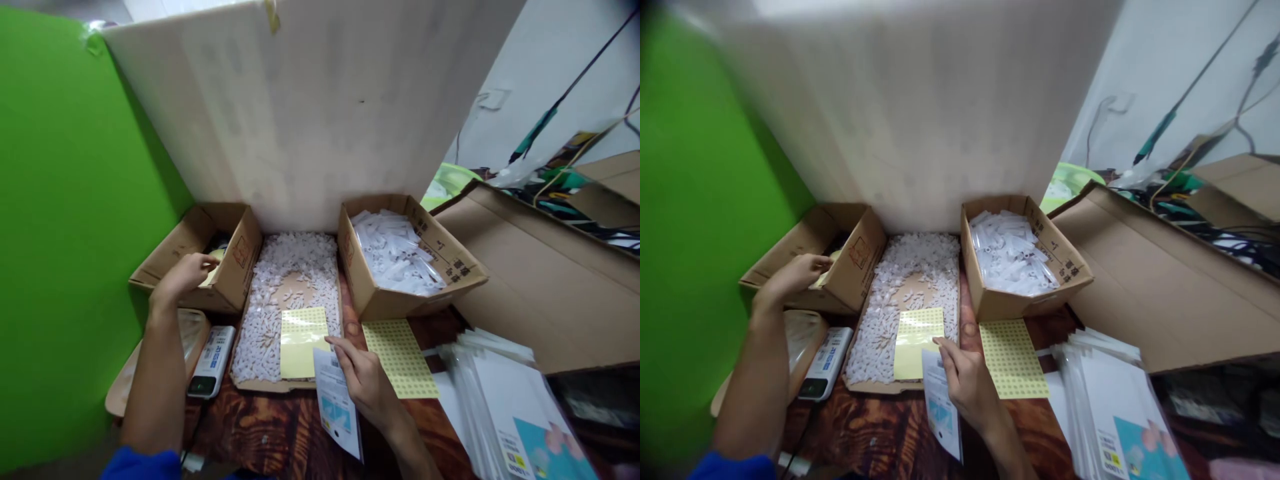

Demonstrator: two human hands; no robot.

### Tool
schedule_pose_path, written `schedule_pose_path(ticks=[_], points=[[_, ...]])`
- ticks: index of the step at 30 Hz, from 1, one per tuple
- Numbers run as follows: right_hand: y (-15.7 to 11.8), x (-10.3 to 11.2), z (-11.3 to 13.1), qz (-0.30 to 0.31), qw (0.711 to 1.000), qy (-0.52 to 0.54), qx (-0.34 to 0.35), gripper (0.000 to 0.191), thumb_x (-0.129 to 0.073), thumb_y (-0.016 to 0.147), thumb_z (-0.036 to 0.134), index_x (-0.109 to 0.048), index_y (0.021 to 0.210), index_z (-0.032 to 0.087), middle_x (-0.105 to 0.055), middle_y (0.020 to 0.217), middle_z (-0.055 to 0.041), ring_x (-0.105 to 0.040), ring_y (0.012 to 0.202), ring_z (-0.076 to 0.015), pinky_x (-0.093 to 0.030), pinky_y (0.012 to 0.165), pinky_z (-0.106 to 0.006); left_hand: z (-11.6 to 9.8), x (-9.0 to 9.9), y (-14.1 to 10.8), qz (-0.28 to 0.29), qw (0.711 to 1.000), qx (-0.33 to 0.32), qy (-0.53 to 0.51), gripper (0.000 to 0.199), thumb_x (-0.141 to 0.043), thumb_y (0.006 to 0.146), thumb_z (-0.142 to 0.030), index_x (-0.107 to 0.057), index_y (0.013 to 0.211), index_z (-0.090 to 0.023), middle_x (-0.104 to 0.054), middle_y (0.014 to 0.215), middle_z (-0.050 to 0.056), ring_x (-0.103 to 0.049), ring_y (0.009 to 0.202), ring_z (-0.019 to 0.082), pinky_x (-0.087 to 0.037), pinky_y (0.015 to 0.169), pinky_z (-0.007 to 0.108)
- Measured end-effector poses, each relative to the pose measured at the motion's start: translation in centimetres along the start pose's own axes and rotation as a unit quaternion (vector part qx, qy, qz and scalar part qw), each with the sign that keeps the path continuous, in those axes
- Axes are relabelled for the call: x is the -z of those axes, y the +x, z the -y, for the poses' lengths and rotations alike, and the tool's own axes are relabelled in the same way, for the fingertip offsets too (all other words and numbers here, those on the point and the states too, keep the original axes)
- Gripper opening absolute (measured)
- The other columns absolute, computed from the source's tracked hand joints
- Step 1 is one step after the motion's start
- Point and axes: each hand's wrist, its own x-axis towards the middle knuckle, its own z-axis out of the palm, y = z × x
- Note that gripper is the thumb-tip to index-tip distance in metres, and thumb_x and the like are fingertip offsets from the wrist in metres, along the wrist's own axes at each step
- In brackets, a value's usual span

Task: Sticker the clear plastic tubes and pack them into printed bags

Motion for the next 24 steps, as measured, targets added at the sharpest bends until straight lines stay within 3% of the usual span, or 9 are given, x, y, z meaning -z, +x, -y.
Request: schedule_pose_path(ticks=[5,9,10,12,14,16,18,21,24], points=[[0.1,0.2,-0.2,-0.028,0.999,-0.003,-0.038,0.038,-0.039,0.107,0.032,-0.070,0.123,0.018,-0.079,0.110,-0.0100,-0.078,0.093,-0.0245,-0.059,0.082,-0.030,0.1,0.0,-0.7,-0.047,0.998,-0.028,0.007,0.026,-0.064,0.087,-0.026,-0.075,0.106,-0.011,-0.079,0.107,0.012,-0.073,0.100,0.026,-0.057,0.092,0.040],[0.3,-0.2,-0.4,-0.149,0.981,-0.035,-0.119,0.041,-0.041,0.106,0.041,-0.073,0.118,0.018,-0.078,0.114,-0.0126,-0.076,0.099,-0.0295,-0.058,0.082,-0.033,-1.6,-2.0,-8.4,-0.113,0.991,-0.066,-0.002,0.036,-0.056,0.096,-0.039,-0.073,0.109,-0.011,-0.075,0.117,0.014,-0.069,0.109,0.027,-0.052,0.104,0.046],[0.4,-0.3,-0.3,-0.182,0.972,-0.042,-0.143,0.043,-0.041,0.105,0.044,-0.073,0.116,0.018,-0.078,0.112,-0.0136,-0.076,0.097,-0.0307,-0.059,0.080,-0.034,-2.1,-3.0,-11.3,-0.071,0.994,-0.084,-0.017,0.033,-0.058,0.096,-0.041,-0.075,0.104,-0.015,-0.077,0.109,0.011,-0.072,0.100,0.025,-0.056,0.098,0.043],[0.3,-0.6,0.1,-0.220,0.960,-0.033,-0.171,0.047,-0.042,0.105,0.050,-0.074,0.114,0.017,-0.079,0.108,-0.0155,-0.076,0.094,-0.0320,-0.059,0.078,-0.036,-3.0,-5.4,-17.5,0.157,0.976,-0.125,-0.082,0.029,-0.065,0.093,-0.039,-0.075,0.113,-0.020,-0.078,0.114,0.010,-0.074,0.099,0.026,-0.061,0.090,0.040],[-0.1,-0.8,0.9,-0.194,0.970,0.021,-0.147,0.053,-0.041,0.104,0.056,-0.072,0.121,0.017,-0.078,0.110,-0.0162,-0.075,0.095,-0.0310,-0.060,0.079,-0.036,-3.6,-7.8,-22.6,0.304,0.933,-0.113,-0.156,0.055,-0.072,0.088,-0.037,-0.060,0.140,-0.023,-0.066,0.140,0.014,-0.065,0.126,0.031,-0.058,0.100,0.044],[-0.7,-1.0,1.7,-0.107,0.984,0.107,-0.090,0.058,-0.037,0.105,0.060,-0.069,0.129,0.019,-0.074,0.120,-0.0159,-0.073,0.100,-0.0294,-0.060,0.084,-0.036,-3.9,-9.7,-25.6,0.326,0.916,-0.084,-0.217,0.079,-0.078,0.083,-0.042,-0.045,0.153,-0.023,-0.050,0.156,0.016,-0.051,0.141,0.035,-0.051,0.109,0.047],[-1.2,-1.2,2.3,-0.050,0.981,0.178,-0.055,0.055,-0.037,0.105,0.058,-0.069,0.131,0.021,-0.070,0.127,-0.0149,-0.071,0.103,-0.0279,-0.060,0.085,-0.036,-3.9,-10.7,-26.5,0.274,0.929,-0.029,-0.248,0.071,-0.072,0.088,-0.046,-0.048,0.150,-0.022,-0.053,0.153,0.017,-0.055,0.137,0.033,-0.050,0.110,0.046],[-1.1,-1.2,2.2,-0.120,0.962,0.229,-0.092,0.040,-0.052,0.103,0.049,-0.071,0.125,0.021,-0.068,0.126,-0.0151,-0.071,0.088,-0.0231,-0.061,0.072,-0.031,-3.8,-10.8,-25.5,0.236,0.931,0.061,-0.273,0.044,-0.061,0.096,-0.051,-0.068,0.126,-0.020,-0.074,0.123,0.014,-0.071,0.112,0.029,-0.057,0.097,0.040],[0.0,-0.8,1.5,-0.166,0.945,0.257,-0.120,0.034,-0.067,0.095,0.046,-0.074,0.117,0.021,-0.070,0.115,-0.0120,-0.067,0.069,-0.0173,-0.058,0.061,-0.027,-3.8,-10.4,-24.5,0.299,0.896,0.093,-0.316,0.044,-0.064,0.092,-0.056,-0.073,0.112,-0.019,-0.078,0.108,0.012,-0.074,0.097,0.027,-0.060,0.087,0.036]])
